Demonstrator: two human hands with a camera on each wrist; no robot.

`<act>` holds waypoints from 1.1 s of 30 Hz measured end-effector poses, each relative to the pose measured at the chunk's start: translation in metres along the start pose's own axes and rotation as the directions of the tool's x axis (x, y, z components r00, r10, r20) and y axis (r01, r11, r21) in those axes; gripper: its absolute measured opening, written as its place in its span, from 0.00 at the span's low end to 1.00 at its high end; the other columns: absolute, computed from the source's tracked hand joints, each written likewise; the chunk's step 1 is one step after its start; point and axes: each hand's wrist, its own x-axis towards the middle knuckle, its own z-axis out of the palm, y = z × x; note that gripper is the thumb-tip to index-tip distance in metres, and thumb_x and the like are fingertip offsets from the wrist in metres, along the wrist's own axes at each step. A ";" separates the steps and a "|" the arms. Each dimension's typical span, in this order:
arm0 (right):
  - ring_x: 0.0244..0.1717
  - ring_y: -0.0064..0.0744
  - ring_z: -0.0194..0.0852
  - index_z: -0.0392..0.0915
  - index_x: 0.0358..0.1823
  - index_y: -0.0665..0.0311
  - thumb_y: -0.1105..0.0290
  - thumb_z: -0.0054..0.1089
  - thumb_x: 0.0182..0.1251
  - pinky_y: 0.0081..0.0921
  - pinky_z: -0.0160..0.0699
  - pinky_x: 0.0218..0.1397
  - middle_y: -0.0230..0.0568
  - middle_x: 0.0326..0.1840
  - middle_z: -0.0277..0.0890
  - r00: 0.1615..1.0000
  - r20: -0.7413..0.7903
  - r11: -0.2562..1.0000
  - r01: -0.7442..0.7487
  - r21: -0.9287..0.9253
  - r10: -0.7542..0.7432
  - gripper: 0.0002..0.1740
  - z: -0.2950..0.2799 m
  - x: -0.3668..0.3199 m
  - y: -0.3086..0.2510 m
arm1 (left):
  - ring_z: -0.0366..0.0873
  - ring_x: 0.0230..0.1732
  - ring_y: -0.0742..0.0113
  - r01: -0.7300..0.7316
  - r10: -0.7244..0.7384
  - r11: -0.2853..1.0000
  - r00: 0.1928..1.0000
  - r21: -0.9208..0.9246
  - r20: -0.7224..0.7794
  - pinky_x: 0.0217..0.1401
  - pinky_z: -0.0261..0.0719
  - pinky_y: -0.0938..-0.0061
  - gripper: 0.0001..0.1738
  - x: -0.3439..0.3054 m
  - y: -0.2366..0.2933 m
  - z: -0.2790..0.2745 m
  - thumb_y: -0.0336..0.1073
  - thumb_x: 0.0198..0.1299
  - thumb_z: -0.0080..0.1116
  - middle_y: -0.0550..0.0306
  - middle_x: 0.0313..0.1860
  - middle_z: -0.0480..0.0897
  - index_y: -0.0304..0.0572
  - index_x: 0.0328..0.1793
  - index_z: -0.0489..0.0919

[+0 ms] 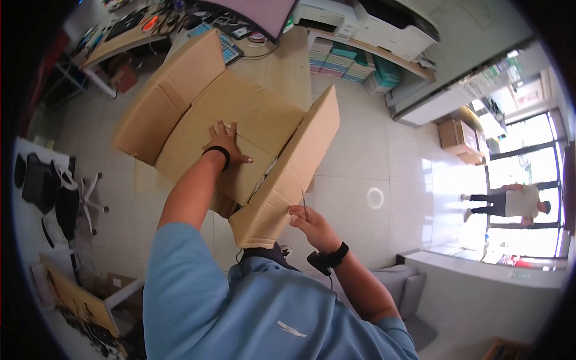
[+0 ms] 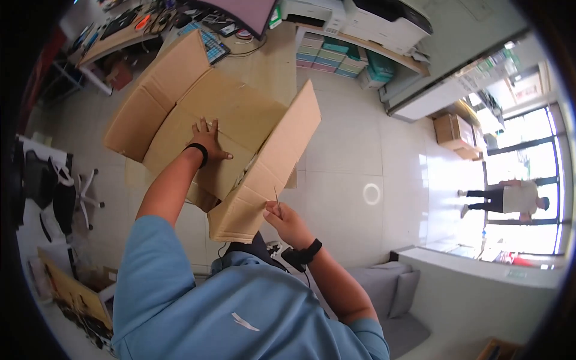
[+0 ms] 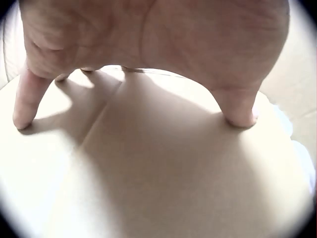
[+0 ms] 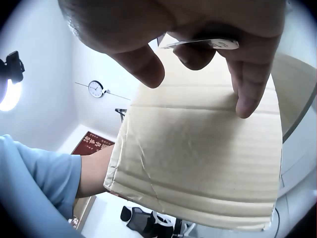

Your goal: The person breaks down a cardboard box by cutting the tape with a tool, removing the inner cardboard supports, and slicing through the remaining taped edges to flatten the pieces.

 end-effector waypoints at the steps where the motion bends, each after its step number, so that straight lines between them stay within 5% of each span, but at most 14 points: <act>1: 0.61 0.25 0.72 0.67 0.66 0.77 0.66 0.55 0.77 0.25 0.71 0.66 0.40 0.54 0.77 0.999 0.039 0.999 0.017 -0.034 -0.015 0.25 -0.002 0.008 0.002 | 0.27 0.85 0.38 0.000 0.000 1.000 1.000 -0.006 0.006 0.72 0.58 0.26 0.79 0.007 -0.001 0.001 0.72 0.34 0.77 0.50 0.86 0.28 0.65 0.86 0.34; 5: 0.65 0.37 0.73 0.68 0.66 0.76 0.64 0.49 0.80 0.39 0.76 0.67 0.50 0.63 0.75 0.972 0.231 0.999 -0.039 0.007 0.036 0.23 -0.020 0.020 -0.023 | 0.25 0.85 0.38 0.022 -0.021 1.000 0.999 -0.021 0.046 0.70 0.58 0.22 0.80 0.010 -0.001 0.001 0.71 0.33 0.78 0.54 0.86 0.24 0.69 0.86 0.33; 10: 0.70 0.47 0.70 0.72 0.60 0.74 0.57 0.36 0.84 0.41 0.77 0.65 0.57 0.69 0.70 0.899 0.387 0.974 -0.226 0.009 0.205 0.26 -0.068 0.033 -0.088 | 0.24 0.85 0.39 0.039 -0.036 0.997 0.998 -0.068 0.046 0.69 0.55 0.19 0.81 0.015 -0.004 0.004 0.70 0.31 0.79 0.54 0.86 0.24 0.69 0.86 0.34; 14: 0.55 0.45 0.81 0.69 0.37 0.67 0.50 0.31 0.83 0.34 0.81 0.57 0.60 0.61 0.76 0.863 0.481 0.988 -0.126 -0.094 0.156 0.27 -0.102 0.065 -0.160 | 0.23 0.85 0.41 0.038 -0.037 0.995 0.999 -0.091 0.012 0.68 0.54 0.18 0.82 0.015 -0.006 0.009 0.69 0.29 0.81 0.54 0.87 0.26 0.69 0.86 0.35; 15: 0.40 0.40 0.84 0.61 0.30 0.61 0.51 0.31 0.84 0.31 0.83 0.49 0.58 0.52 0.80 0.868 0.469 0.981 -0.091 -0.170 0.162 0.25 -0.100 0.074 -0.191 | 0.24 0.85 0.42 0.026 -0.025 0.996 1.000 -0.087 0.005 0.68 0.55 0.18 0.82 0.016 -0.006 0.010 0.69 0.29 0.81 0.55 0.87 0.26 0.69 0.86 0.35; 17: 0.21 0.25 0.69 0.65 0.30 0.61 0.51 0.31 0.84 0.21 0.70 0.29 0.41 0.29 0.74 0.892 0.438 0.950 0.031 -0.309 0.114 0.26 -0.086 0.097 -0.244 | 0.25 0.85 0.42 0.016 -0.017 0.996 1.000 -0.085 -0.006 0.67 0.56 0.18 0.83 0.018 -0.008 0.015 0.69 0.27 0.81 0.56 0.87 0.27 0.68 0.86 0.36; 19: 0.18 0.18 0.55 0.65 0.27 0.59 0.52 0.35 0.82 0.20 0.54 0.23 0.26 0.19 0.62 0.916 0.390 0.826 0.144 -0.546 0.097 0.25 -0.050 0.120 -0.299 | 0.26 0.85 0.42 0.023 -0.024 0.996 1.000 -0.091 -0.014 0.68 0.56 0.19 0.82 0.018 -0.009 0.015 0.69 0.27 0.81 0.55 0.87 0.29 0.66 0.86 0.37; 21: 0.18 0.16 0.51 0.67 0.28 0.57 0.52 0.40 0.80 0.17 0.49 0.22 0.25 0.19 0.59 0.867 0.497 0.771 0.298 -0.563 0.028 0.23 -0.008 0.147 -0.335 | 0.28 0.86 0.43 0.011 -0.013 0.996 1.000 -0.089 -0.019 0.67 0.58 0.20 0.83 0.017 -0.008 0.013 0.68 0.26 0.81 0.53 0.87 0.31 0.65 0.86 0.39; 23: 0.18 0.16 0.50 0.69 0.28 0.58 0.57 0.44 0.78 0.18 0.48 0.20 0.24 0.19 0.59 0.829 0.549 0.763 0.282 -0.581 0.111 0.18 0.040 0.178 -0.359 | 0.28 0.86 0.43 0.038 -0.041 0.994 0.999 -0.101 -0.020 0.67 0.58 0.20 0.83 0.021 -0.008 0.017 0.68 0.25 0.82 0.53 0.87 0.32 0.64 0.86 0.39; 25: 0.17 0.16 0.51 0.72 0.30 0.59 0.59 0.47 0.76 0.19 0.48 0.19 0.24 0.19 0.59 0.751 0.619 0.801 0.216 -0.559 0.230 0.16 0.088 0.219 -0.359 | 0.27 0.86 0.44 0.065 -0.067 0.992 0.998 -0.106 -0.016 0.68 0.58 0.20 0.83 0.026 -0.007 0.019 0.67 0.25 0.83 0.54 0.87 0.32 0.64 0.86 0.40; 27: 0.16 0.16 0.51 0.75 0.33 0.60 0.61 0.49 0.75 0.19 0.47 0.17 0.23 0.19 0.61 0.626 0.736 0.769 0.330 -0.547 0.256 0.14 0.137 0.266 -0.334 | 0.27 0.86 0.47 0.065 -0.070 0.990 0.997 -0.127 -0.032 0.64 0.55 0.15 0.85 0.031 -0.005 0.022 0.64 0.19 0.86 0.60 0.87 0.32 0.67 0.86 0.42; 28: 0.16 0.16 0.51 0.76 0.35 0.61 0.62 0.49 0.75 0.19 0.47 0.17 0.23 0.19 0.62 0.623 0.698 0.760 0.243 -0.602 0.354 0.13 0.163 0.283 -0.314 | 0.27 0.86 0.47 0.094 -0.097 0.986 0.995 -0.138 -0.013 0.64 0.55 0.15 0.85 0.028 -0.002 0.014 0.64 0.19 0.86 0.60 0.87 0.32 0.67 0.86 0.42; 30: 0.15 0.17 0.51 0.77 0.39 0.61 0.63 0.50 0.75 0.18 0.47 0.17 0.23 0.19 0.63 0.514 0.649 0.722 0.081 -0.687 0.561 0.11 0.213 0.329 -0.258 | 0.35 0.86 0.45 0.046 -0.038 0.997 0.991 -0.058 0.132 0.75 0.51 0.25 0.85 0.016 -0.002 -0.016 0.65 0.22 0.84 0.56 0.87 0.39 0.59 0.86 0.40; 33: 0.14 0.18 0.50 0.76 0.41 0.61 0.65 0.49 0.74 0.21 0.48 0.15 0.23 0.18 0.63 0.379 0.677 0.721 0.036 -0.692 0.631 0.09 0.263 0.381 -0.165 | 0.36 0.86 0.46 0.120 -0.105 0.987 0.986 -0.109 0.131 0.77 0.49 0.31 0.83 0.018 -0.015 -0.020 0.65 0.22 0.84 0.56 0.87 0.41 0.58 0.86 0.43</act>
